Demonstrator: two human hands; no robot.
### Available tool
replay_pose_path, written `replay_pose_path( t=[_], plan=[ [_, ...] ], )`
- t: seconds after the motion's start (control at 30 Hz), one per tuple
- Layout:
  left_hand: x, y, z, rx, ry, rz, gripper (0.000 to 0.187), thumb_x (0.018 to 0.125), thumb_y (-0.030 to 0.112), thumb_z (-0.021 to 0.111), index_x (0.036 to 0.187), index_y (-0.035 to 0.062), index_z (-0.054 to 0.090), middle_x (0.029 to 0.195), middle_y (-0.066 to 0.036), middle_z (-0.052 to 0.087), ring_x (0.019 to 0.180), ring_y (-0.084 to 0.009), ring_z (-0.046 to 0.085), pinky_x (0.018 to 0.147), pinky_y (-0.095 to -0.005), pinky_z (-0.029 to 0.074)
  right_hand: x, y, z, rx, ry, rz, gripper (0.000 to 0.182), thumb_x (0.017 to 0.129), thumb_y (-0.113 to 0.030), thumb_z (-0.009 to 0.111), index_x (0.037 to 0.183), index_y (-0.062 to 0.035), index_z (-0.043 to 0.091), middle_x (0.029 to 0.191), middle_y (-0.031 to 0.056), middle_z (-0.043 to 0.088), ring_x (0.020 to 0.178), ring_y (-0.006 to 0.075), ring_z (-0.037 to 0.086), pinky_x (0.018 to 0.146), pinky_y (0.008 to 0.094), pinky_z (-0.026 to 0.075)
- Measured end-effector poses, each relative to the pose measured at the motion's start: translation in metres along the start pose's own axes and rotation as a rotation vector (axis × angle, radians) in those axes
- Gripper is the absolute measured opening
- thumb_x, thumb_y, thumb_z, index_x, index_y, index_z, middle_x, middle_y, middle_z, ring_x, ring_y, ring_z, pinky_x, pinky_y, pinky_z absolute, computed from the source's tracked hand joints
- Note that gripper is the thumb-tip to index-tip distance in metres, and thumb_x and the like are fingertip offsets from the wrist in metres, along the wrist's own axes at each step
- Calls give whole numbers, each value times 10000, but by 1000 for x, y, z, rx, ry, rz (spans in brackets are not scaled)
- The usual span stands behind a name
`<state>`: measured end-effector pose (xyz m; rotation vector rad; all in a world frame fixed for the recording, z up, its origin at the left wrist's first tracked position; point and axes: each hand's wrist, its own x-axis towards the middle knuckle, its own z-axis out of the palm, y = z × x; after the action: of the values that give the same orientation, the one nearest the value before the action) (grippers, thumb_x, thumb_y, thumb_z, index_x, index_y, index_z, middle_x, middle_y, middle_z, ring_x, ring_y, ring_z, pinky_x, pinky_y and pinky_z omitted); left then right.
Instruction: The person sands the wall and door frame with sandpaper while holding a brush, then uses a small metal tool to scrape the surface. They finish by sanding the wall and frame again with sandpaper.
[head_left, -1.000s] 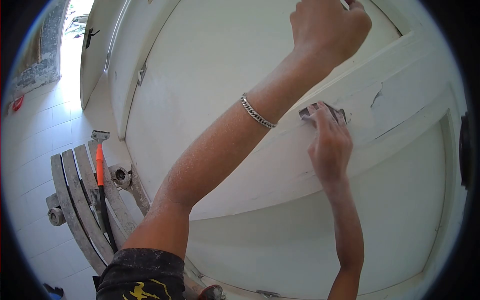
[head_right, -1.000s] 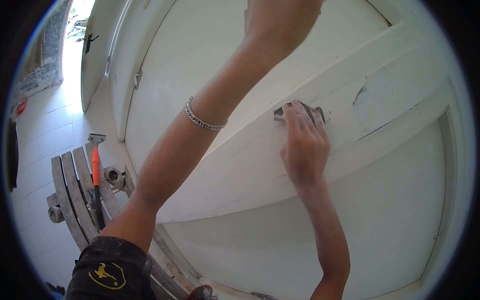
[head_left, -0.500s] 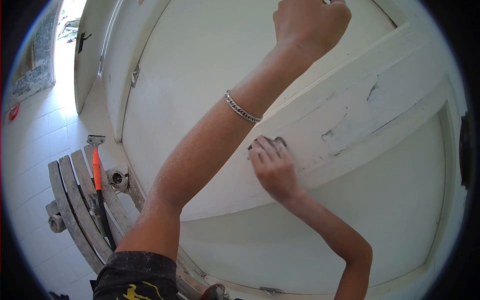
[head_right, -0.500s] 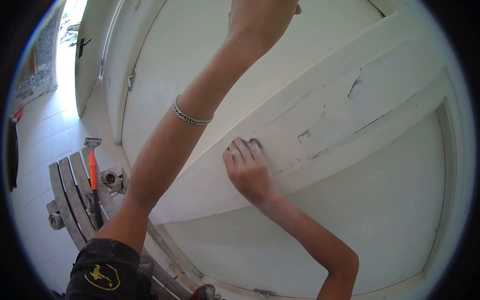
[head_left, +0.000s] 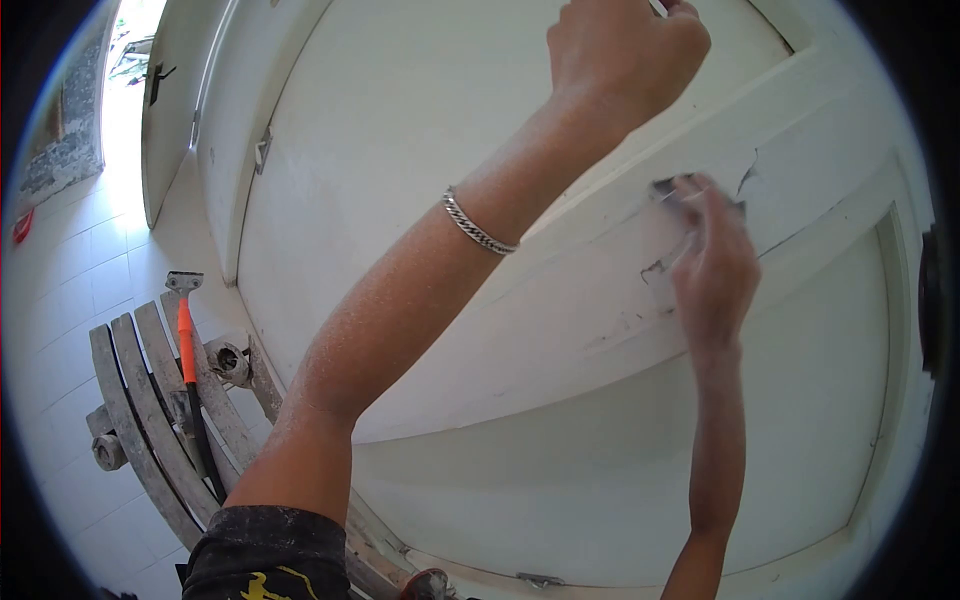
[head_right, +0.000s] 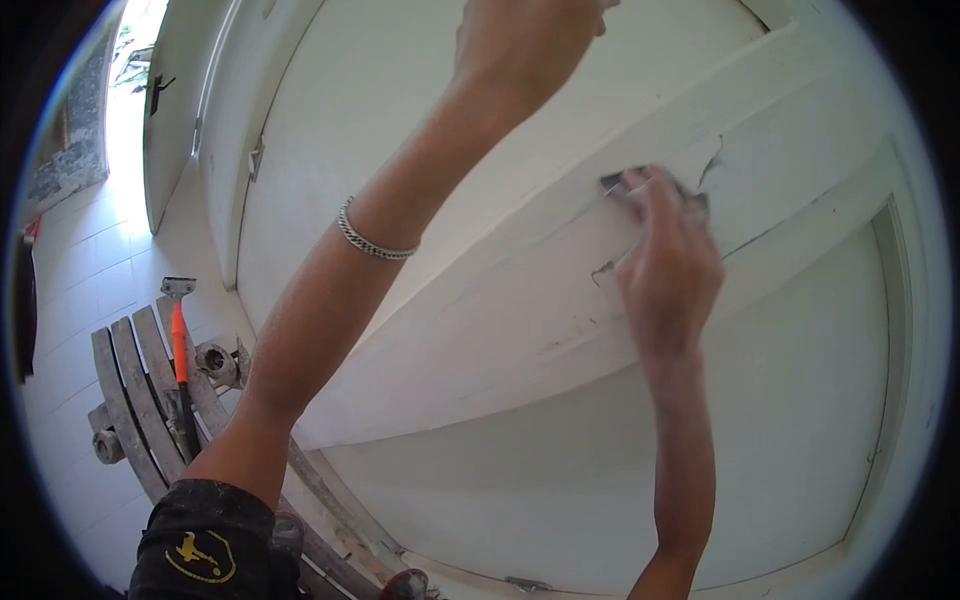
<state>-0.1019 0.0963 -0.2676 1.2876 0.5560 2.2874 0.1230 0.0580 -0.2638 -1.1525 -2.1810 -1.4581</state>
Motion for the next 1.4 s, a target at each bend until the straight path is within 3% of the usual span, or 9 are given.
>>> replay_pose_path(
  t=[0.27,0.4,0.5,0.7,0.83,0.9,1.13,1.23,1.4],
  plan=[
    [2,6,12,-18,-115,-201,330,939,253,540,1064,-13,687,913,-203,723,882,-329,691,846,-453,502,-105,-56,46,262,-368,-430,373,862,-34,584,1226,-46,662,1231,131,705,971,234,705,887,367,556],
    [0,5,13,-12,-70,-78,342,940,247,542,1081,-30,685,934,-216,722,889,-310,690,843,-454,503,-18,-1,-3,101,-108,12,512,829,50,570,1322,-78,624,1312,129,668,1033,257,693,871,384,553],
    [-2,2,13,-33,-46,-76,349,943,246,542,1083,-42,682,962,-228,722,910,-313,692,855,-456,504,-29,-4,17,44,61,-94,519,838,54,569,1342,-64,608,1329,133,660,1056,262,690,864,381,553],
    [-1,-7,21,23,-61,-47,362,943,260,552,1083,-45,686,992,-244,719,927,-332,691,856,-457,506,-104,-54,51,352,-305,-432,349,873,-94,581,1200,8,648,1153,168,713,947,265,707,906,408,551],
    [3,-10,26,25,-5,-42,340,933,260,564,1037,-36,696,932,-229,720,875,-307,688,806,-442,504,-16,2,-5,141,-30,51,566,762,87,623,1304,-76,625,1292,133,672,1030,309,685,913,398,538],
    [4,-9,25,-2,-12,-28,328,927,261,570,1004,-33,695,880,-208,713,835,-284,677,780,-425,494,-15,1,0,47,74,37,486,821,39,616,1297,-60,627,1302,136,668,1044,286,689,901,384,539],
    [11,-10,28,-40,12,-5,310,903,263,588,905,-29,691,732,-132,660,706,-198,600,691,-371,449,-116,-45,40,330,-347,-396,371,844,-13,592,1202,-63,676,1282,114,690,1108,242,688,978,385,530],
    [9,-2,23,-63,37,68,310,891,250,586,908,-41,690,722,-128,651,674,-184,570,657,-358,438,-58,-1,9,111,-42,-155,412,806,3,629,1211,-58,664,1272,95,693,1062,241,696,912,371,553],
    [3,10,28,-118,59,-9,303,879,236,577,904,-43,693,709,-115,636,647,-163,544,620,-326,430,-97,-22,34,134,-17,-190,375,851,-4,597,1218,-54,655,1298,112,681,1036,225,704,900,374,558]
  ],
)
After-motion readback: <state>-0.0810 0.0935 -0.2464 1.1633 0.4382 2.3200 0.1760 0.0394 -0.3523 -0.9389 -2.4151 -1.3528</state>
